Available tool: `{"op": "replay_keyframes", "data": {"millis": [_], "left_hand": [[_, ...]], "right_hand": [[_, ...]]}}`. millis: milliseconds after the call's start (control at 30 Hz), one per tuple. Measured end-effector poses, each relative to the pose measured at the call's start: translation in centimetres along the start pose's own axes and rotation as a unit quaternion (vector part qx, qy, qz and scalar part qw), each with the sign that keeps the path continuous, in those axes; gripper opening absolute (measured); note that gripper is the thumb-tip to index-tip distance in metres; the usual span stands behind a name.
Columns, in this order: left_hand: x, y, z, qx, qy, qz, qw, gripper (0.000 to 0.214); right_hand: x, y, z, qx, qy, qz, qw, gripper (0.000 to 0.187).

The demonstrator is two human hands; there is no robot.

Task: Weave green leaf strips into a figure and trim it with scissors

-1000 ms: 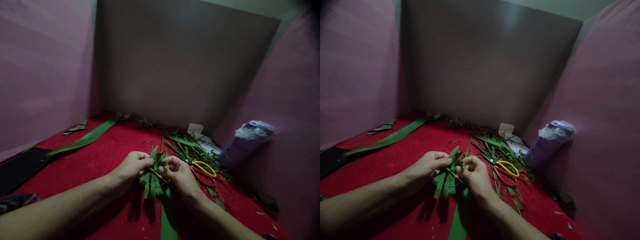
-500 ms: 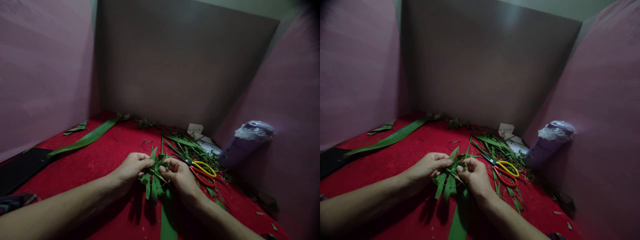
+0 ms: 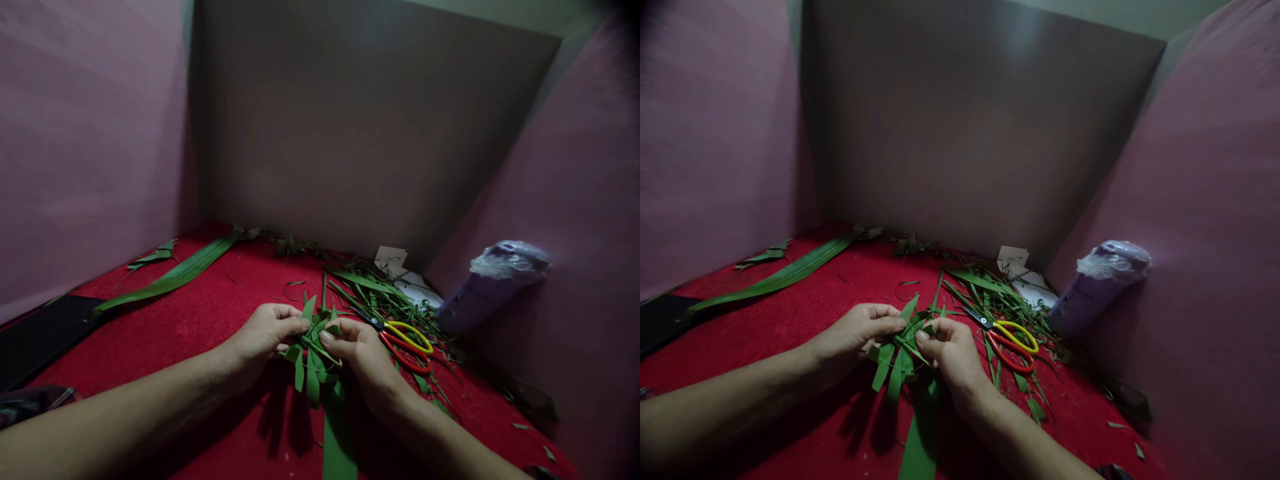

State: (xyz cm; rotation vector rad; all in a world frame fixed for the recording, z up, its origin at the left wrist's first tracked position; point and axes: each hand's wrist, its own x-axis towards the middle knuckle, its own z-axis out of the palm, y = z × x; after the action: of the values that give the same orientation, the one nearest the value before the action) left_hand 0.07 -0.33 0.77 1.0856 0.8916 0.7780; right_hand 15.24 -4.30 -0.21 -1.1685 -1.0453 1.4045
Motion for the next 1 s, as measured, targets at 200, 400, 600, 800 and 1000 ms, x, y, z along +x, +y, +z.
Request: {"op": "replay_keyframes", "data": {"millis": [200,400,600,800,1000], "left_hand": [[0.04,0.12,0.08,0.033,0.021,-0.001,0.999,0.015],[0.3,-0.34,-0.2,0.019,0.005,-0.003,1.0,0.017],[0.11,-0.54,-0.26,-0.002,-0.019,-0.011,1.0,0.02],[-0.26,-0.14,0.02,-0.017,-0.004,0.002,1.0,0.015],[-0.25,-0.02,0.11,-0.013,-0.007,-0.008,1.0,0.015]], "right_hand": [[-0.24,-0.34,0.39,0.007,0.009,-0.007,1.0,0.023],[-0.11,-0.28,0.5,-0.018,-0.004,-0.033,0.999,0.027],[0.01,0.06,0.43,-0.039,0.017,-0.037,0.998,0.029],[-0.03,0.33,0.26,-0.04,0.039,-0.041,0.998,0.029],[0.1,0.28,0.31,-0.024,0.032,-0.049,0.998,0.029]]}}
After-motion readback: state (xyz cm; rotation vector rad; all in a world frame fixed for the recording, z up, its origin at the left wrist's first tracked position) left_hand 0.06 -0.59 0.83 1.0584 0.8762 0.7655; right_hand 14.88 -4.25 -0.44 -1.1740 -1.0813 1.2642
